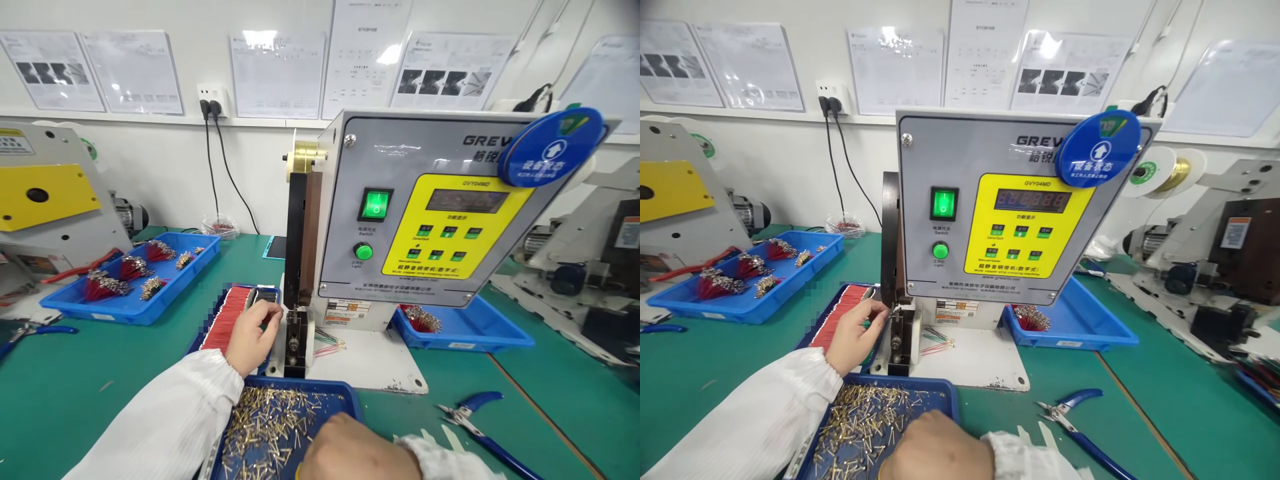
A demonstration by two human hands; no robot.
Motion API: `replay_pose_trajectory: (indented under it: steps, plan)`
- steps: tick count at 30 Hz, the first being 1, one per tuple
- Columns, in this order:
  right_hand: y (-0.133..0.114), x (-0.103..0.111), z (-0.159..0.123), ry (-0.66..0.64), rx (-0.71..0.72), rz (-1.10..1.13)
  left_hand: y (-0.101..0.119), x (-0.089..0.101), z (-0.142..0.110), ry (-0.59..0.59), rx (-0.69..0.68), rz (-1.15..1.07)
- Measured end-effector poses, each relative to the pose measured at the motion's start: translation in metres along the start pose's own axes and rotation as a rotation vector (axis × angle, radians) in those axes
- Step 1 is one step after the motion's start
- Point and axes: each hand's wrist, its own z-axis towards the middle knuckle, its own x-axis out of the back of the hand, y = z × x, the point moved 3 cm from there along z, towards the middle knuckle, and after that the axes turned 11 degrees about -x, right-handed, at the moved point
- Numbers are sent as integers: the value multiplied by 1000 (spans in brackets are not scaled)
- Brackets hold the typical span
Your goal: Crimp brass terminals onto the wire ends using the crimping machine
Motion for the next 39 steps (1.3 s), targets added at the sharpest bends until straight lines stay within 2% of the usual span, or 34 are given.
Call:
replay_pose_trajectory:
  steps: [2,3,6,8,10,13,15,17,20,22,27,32,39]
  plan:
    - [-2,-4,3,-36,-91,-95,0,0,0,6,-4,4]
    - [-1,-3,3,-6,-137,-99,1,0,1,7,-5,7]
    - [7,9,-1,229,-288,-27,1,0,1,8,-6,15]
    - [10,13,-4,338,-322,5,1,0,1,4,-6,18]
    - [6,6,1,283,-244,-23,1,0,0,7,-3,13]
    - [-7,-11,13,91,-86,-124,0,0,-1,14,1,2]
    - [-10,-15,17,48,-66,-144,-1,0,-1,10,2,1]
    - [-6,-10,14,102,-125,-102,-1,0,-1,4,1,1]
    - [12,9,-1,253,-313,-9,-1,0,0,3,2,4]
    - [24,18,-11,308,-370,48,-1,0,0,6,7,14]
    - [31,17,-14,291,-309,88,-2,-1,-1,10,13,20]
    - [21,10,-5,370,-282,117,-1,0,0,6,2,20]
    - [9,-2,8,368,-250,75,2,1,0,-6,17,-4]
